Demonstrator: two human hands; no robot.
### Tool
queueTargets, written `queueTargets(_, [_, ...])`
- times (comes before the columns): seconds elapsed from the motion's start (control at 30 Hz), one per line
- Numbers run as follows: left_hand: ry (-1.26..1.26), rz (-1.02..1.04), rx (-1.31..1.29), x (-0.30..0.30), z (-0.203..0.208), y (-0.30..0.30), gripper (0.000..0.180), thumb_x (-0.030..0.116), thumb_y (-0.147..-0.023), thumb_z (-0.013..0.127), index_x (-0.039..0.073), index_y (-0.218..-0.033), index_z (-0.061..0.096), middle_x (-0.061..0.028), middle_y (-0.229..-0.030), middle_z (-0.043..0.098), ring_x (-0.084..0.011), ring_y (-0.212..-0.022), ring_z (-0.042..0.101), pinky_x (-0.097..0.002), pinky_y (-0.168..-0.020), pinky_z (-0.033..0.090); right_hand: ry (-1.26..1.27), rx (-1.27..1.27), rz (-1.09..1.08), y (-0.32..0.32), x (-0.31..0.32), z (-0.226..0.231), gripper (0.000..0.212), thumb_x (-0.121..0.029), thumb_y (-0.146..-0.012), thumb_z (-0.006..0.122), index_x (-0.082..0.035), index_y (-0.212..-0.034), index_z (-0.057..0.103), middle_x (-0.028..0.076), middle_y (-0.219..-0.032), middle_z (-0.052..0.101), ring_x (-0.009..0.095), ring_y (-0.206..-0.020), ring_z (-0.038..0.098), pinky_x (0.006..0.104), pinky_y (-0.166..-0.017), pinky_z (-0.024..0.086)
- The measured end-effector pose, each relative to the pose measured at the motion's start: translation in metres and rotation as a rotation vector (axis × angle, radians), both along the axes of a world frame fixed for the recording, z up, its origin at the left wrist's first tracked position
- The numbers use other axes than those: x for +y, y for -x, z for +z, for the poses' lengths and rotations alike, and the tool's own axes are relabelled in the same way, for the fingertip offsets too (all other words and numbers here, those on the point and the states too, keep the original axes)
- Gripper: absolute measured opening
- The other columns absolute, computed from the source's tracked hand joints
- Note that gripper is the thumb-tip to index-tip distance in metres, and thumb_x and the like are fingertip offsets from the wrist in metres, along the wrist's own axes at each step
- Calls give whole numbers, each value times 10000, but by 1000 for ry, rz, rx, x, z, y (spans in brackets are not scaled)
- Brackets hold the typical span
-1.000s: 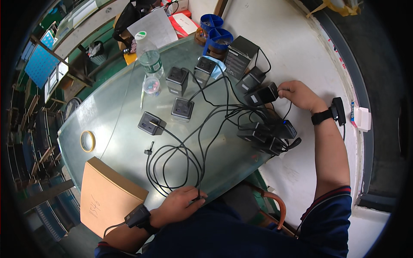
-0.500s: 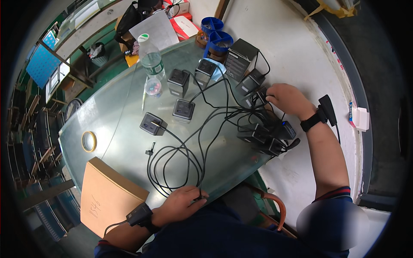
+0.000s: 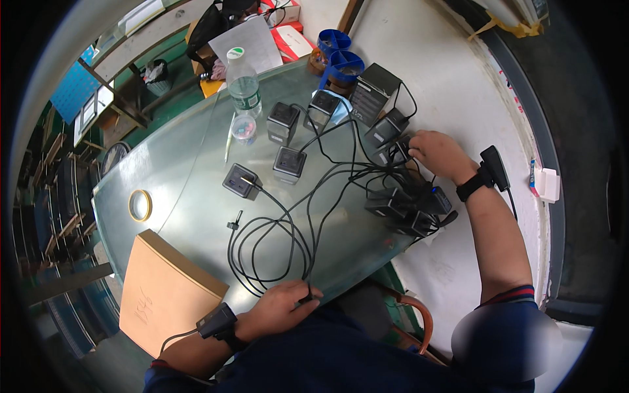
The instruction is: Connecting power cables to electronic devices and placing them into a box.
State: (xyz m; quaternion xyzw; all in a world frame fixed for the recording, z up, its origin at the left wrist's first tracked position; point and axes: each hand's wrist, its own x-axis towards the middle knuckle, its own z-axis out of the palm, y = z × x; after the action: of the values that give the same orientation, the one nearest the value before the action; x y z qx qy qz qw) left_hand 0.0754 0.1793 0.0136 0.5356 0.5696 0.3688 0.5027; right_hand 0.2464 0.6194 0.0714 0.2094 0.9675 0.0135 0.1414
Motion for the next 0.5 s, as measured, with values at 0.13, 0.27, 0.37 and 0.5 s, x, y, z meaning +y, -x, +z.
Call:
queueTargets(0.13, [-3, 9, -12, -4, 0, -1, 196, 196, -980, 693, 81, -1139, 691, -95, -964, 670, -285, -935, 677, -375, -829, 540, -10, -13, -18, 2, -1, -3, 151, -235, -957, 657, -86, -945, 678, 110, -1040, 648, 327, -1024, 651, 444, -911, 535])
queueTargets(0.27, [15, 21, -1, -5, 3, 2, 203, 197, -979, 695, 78, -1143, 689, -97, -965, 669, -283, -936, 677, -371, -830, 539, -70, 2, 26, 3, -3, -4, 178, -249, -915, 707, -76, -949, 686, 106, -1069, 631, 306, -1048, 634, 423, -919, 542])
queueTargets(0.37, [35, 17, 7, -6, 4, 3, 205, 198, -979, 695, 76, -1144, 689, -98, -973, 669, -283, -939, 677, -371, -833, 538, -139, 22, 84, 3, -6, -5, 194, -245, -877, 743, -67, -938, 694, 97, -1075, 626, 287, -1050, 625, 408, -922, 545])
queueTargets(0.5, [31, 24, 9, -8, 4, 5, 205, 198, -980, 693, 78, -1146, 687, -99, -978, 668, -284, -942, 678, -372, -834, 538, -147, 16, 98, 8, -8, -2, 186, -217, -842, 769, -65, -921, 697, 91, -1062, 626, 282, -1038, 624, 403, -919, 546])
